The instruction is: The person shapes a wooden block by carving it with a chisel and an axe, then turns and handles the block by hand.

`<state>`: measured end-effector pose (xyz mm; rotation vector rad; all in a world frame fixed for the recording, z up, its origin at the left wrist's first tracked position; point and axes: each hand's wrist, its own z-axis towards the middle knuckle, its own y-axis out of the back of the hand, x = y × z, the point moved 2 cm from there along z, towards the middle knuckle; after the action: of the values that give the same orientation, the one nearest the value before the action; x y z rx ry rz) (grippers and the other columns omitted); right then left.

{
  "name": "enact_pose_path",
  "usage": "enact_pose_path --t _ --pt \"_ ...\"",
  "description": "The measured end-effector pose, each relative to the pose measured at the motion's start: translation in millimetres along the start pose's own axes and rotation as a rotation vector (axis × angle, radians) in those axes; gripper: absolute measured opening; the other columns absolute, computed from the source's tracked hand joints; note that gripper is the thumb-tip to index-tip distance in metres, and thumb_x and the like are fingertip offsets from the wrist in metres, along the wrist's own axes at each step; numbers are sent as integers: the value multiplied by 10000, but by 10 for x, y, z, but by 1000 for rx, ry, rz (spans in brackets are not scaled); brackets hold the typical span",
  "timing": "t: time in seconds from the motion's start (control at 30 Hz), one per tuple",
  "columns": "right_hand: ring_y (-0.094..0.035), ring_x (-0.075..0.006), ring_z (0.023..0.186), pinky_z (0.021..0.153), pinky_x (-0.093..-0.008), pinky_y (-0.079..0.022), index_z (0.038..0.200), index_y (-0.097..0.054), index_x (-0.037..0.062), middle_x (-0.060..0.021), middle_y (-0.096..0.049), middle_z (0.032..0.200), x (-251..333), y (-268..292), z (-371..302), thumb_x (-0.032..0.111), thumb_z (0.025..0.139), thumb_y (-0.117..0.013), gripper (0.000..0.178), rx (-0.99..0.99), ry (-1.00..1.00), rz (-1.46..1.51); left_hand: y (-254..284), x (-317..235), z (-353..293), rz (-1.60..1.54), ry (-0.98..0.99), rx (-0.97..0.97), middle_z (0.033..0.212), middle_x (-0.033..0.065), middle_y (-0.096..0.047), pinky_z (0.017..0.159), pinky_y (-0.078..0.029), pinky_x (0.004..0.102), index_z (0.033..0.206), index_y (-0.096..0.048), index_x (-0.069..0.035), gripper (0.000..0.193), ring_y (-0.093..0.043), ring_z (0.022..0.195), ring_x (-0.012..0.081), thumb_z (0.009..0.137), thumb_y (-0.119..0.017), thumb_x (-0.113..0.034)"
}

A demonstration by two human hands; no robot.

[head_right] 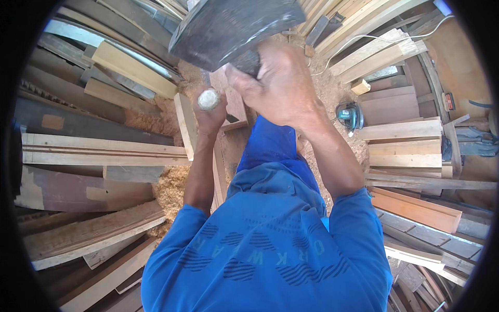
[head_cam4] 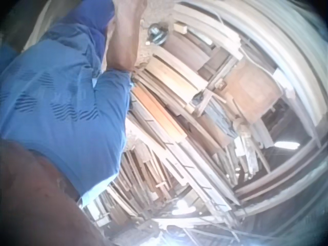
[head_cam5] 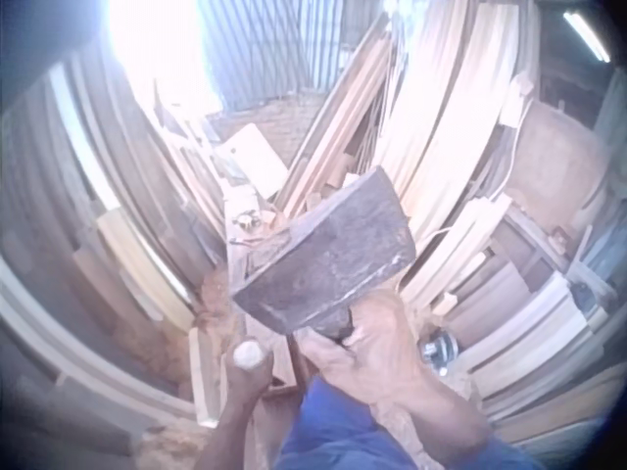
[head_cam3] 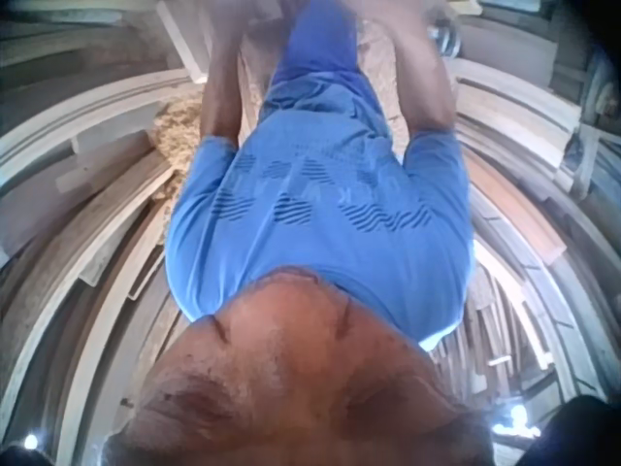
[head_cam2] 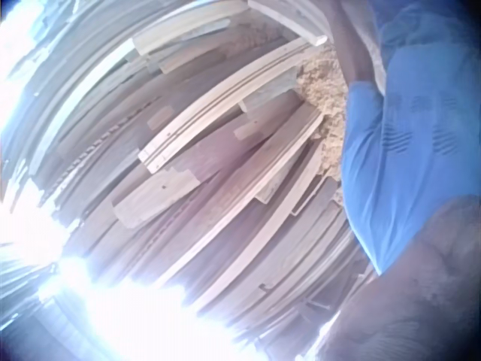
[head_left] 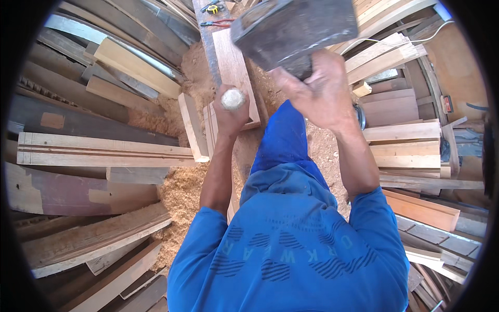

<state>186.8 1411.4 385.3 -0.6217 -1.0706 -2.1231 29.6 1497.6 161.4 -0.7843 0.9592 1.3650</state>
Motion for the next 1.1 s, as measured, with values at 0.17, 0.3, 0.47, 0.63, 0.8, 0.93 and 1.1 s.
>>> enact_pose_path --t 0.17,0.3,0.47,0.63,0.8,0.93,1.1 --pt "-708 -293 754 700 -364 -547 1005 -712 -10 -191 -722 860 -7 118 -73 134 823 -723 233 -23 -46 90 -48 140 65 24 -2 24 703 1 -569 554 -481 249 906 -524 -64 199 -595 611 84 872 -709 0" --pt "-707 -238 766 713 -346 -547 1021 -711 -11 -155 -737 885 -52 126 -106 104 830 -707 222 -49 -24 169 -66 208 23 28 -22 44 710 -3 -563 564 -474 249 906 -534 -61 188 -581 617 84 873 -710 -4" --pt "-642 -107 777 695 -282 -517 1013 -735 -6 -49 -734 892 -28 203 -133 24 848 -719 169 -32 -4 124 -97 -8 -15 91 -94 46 736 -10 -552 603 -457 250 903 -555 -58 175 -545 657 87 870 -723 -21" --pt "-646 -108 775 693 -282 -516 1007 -738 -6 -50 -734 881 5 227 -156 37 845 -733 167 -44 -19 157 -88 -3 -20 17 -50 83 747 -5 -562 598 -461 249 917 -561 -53 180 -556 654 83 868 -732 -29" --pt "-634 -97 761 692 -281 -520 995 -734 -6 -39 -728 872 -7 227 -165 47 842 -745 163 -49 3 152 -92 90 20 39 -31 57 761 10 -595 567 -475 246 959 -566 -42 190 -604 632 88 867 -731 -19" --pt "-630 -90 757 682 -276 -517 984 -732 -7 -34 -724 867 -5 221 -175 51 841 -751 156 -47 -3 143 -110 17 39 12 14 35 757 11 -593 590 -480 255 955 -576 -41 205 -602 650 101 851 -751 -30" --pt "-610 -78 723 639 -262 -495 966 -732 -3 -25 -714 834 34 206 -173 66 848 -758 139 -88 -16 156 -207 -178 35 109 36 102 729 91 -659 639 -523 318 917 -609 -32 230 -658 686 138 820 -795 -126"
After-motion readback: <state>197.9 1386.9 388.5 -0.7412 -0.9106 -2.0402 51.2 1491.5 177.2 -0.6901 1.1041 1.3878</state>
